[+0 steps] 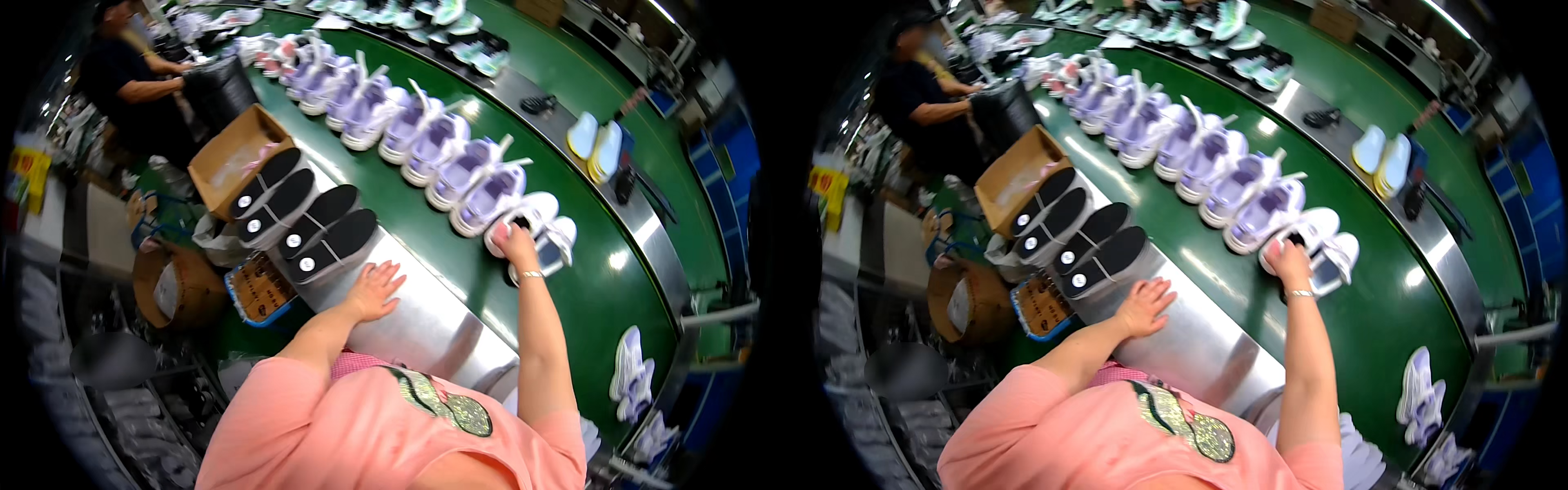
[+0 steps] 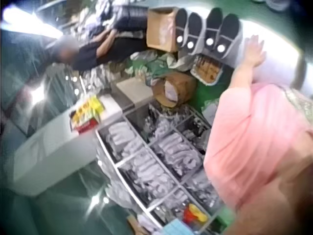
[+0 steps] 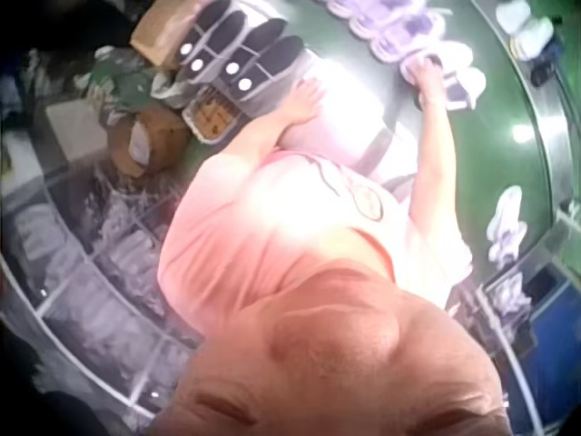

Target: The person rearranges various pairs of sneakers on a conveyor belt, matching them together and aligning them in rows. The person also handles a stack of white shoe insoles, moving them from the belt into a large bag on the floor.

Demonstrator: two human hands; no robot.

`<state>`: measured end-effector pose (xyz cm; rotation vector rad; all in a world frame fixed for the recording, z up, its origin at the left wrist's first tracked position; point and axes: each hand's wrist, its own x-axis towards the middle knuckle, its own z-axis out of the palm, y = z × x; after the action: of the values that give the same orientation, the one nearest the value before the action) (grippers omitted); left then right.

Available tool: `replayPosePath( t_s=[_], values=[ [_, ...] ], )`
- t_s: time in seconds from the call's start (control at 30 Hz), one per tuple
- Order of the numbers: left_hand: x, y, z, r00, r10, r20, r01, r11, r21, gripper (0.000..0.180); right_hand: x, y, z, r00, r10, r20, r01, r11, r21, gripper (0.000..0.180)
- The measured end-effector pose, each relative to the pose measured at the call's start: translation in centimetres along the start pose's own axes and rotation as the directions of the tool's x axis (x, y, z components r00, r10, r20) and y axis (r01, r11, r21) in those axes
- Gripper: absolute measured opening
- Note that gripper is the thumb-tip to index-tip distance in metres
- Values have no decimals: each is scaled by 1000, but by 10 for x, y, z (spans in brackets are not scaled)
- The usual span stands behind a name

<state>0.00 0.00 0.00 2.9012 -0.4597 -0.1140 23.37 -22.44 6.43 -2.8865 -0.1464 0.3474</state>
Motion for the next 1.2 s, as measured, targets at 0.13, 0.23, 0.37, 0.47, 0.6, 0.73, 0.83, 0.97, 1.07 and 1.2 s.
replayPosePath(
  t_s=[0.13, 0.23, 0.37, 0.47, 0.6, 0.73, 0.83, 0.97, 1.07, 1.2],
  values=[
    [19, 24, 0, 993, -50, -110, 45, 998, -45, 51, -7, 34, -26, 999, 46, 11, -45, 998, -41, 42],
    [29, 14, -12, 975, -8, -224, -6, 998, -62, 45, -19, 52, -15, 998, 50, -25, -52, 996, -76, 42],
    [85, -10, -45, 834, -202, -513, 107, 972, -208, 31, -39, 128, -18, 985, -3, -170, -25, 986, -164, 40],
    [154, -48, -82, 810, -250, -530, 150, 963, -225, 37, -69, 211, -31, 979, 12, -201, -36, 993, -113, 41],
    [229, -102, -98, 776, -297, -556, 306, 949, -80, 48, -108, 284, -29, 988, 60, -145, -70, 995, -64, 42],
    [272, -114, -119, 791, -593, -150, 597, 802, -24, 61, -119, 281, -25, 978, 14, -207, -30, 996, -78, 41],
    [296, -128, -109, 747, -662, 62, 650, 747, 138, 42, -118, 284, -23, 974, -32, -226, 7, 994, -112, 39],
    [305, -123, -93, 836, -546, 51, 536, 834, 132, 21, -118, 285, -21, 973, -22, -231, -2, 995, -104, 35],
    [304, -77, -87, 859, -508, 69, 509, 861, 4, 20, -116, 288, -22, 959, -53, -278, 28, 995, -94, 34],
    [313, 5, -61, 926, -357, 119, 374, 909, -186, 19, -111, 278, -27, 967, -23, -255, 8, 998, -58, 36]
  ],
)
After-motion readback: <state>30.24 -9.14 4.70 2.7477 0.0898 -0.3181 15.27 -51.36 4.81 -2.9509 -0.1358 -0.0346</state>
